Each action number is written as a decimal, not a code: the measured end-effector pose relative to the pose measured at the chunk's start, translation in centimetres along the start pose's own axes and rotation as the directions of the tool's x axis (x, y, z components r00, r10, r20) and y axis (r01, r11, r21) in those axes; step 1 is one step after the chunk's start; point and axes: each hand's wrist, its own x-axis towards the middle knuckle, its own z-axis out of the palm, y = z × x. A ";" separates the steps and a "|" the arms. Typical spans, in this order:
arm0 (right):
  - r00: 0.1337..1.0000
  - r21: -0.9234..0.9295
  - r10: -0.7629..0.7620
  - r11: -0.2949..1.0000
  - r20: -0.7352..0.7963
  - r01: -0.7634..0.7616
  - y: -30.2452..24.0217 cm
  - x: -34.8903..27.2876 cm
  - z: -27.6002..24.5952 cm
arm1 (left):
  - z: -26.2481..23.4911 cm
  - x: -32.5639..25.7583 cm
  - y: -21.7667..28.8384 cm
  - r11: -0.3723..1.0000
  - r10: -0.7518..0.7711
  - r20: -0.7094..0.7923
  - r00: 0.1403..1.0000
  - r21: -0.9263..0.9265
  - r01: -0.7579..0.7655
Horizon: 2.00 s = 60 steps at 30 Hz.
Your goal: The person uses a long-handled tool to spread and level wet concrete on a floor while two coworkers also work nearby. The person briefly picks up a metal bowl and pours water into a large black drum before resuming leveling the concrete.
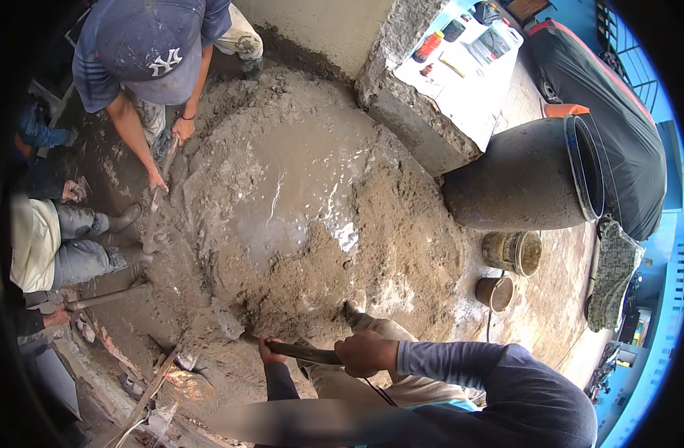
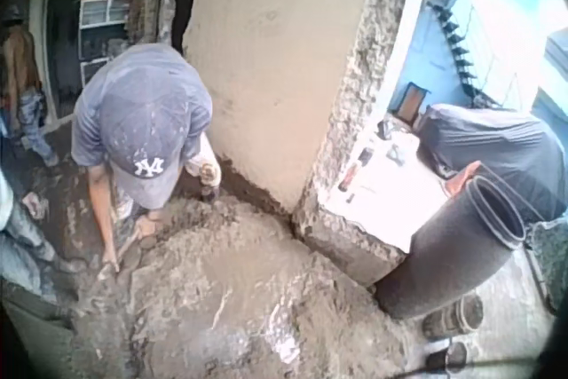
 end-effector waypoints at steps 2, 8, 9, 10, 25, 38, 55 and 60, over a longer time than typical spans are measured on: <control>0.995 -0.001 0.031 1.000 0.093 -0.031 4.0 -1.0 -4.2 | 2.1 0.2 -2.8 0.995 -0.079 -0.057 0.995 -0.073 0.075; 0.996 -0.367 0.043 0.928 -0.074 -0.068 23.3 -5.4 -18.6 | 16.2 1.3 -17.5 0.971 -0.147 0.022 0.989 -0.187 0.149; 0.983 -0.457 0.131 0.871 -0.131 -0.177 26.7 -7.0 -21.0 | 20.2 1.2 -20.6 0.965 -0.197 0.097 0.976 -0.158 0.210; 0.959 -0.515 0.175 0.814 -0.223 -0.268 30.3 -9.2 -23.6 | 24.2 0.8 -24.1 0.966 -0.212 0.147 0.966 -0.117 0.230; 0.515 -0.241 0.164 0.740 -0.841 -0.628 49.0 -23.3 -13.0 | 34.5 -6.2 -42.2 0.924 -0.294 0.389 0.873 0.349 0.155; 0.542 0.587 0.733 0.668 -0.411 -0.457 5.3 -19.8 42.5 | -8.2 -14.1 -12.5 0.725 0.029 -0.269 0.963 0.669 0.165; 0.553 0.897 0.787 0.418 -0.276 -0.147 -17.9 -20.9 55.1 | -13.9 -13.3 -15.8 0.056 -0.160 -0.177 0.971 0.981 0.188; 0.343 0.996 0.935 0.079 -0.084 0.029 -19.8 -14.5 62.3 | -16.6 -16.3 -29.7 -0.195 -0.240 -0.099 0.966 0.980 0.052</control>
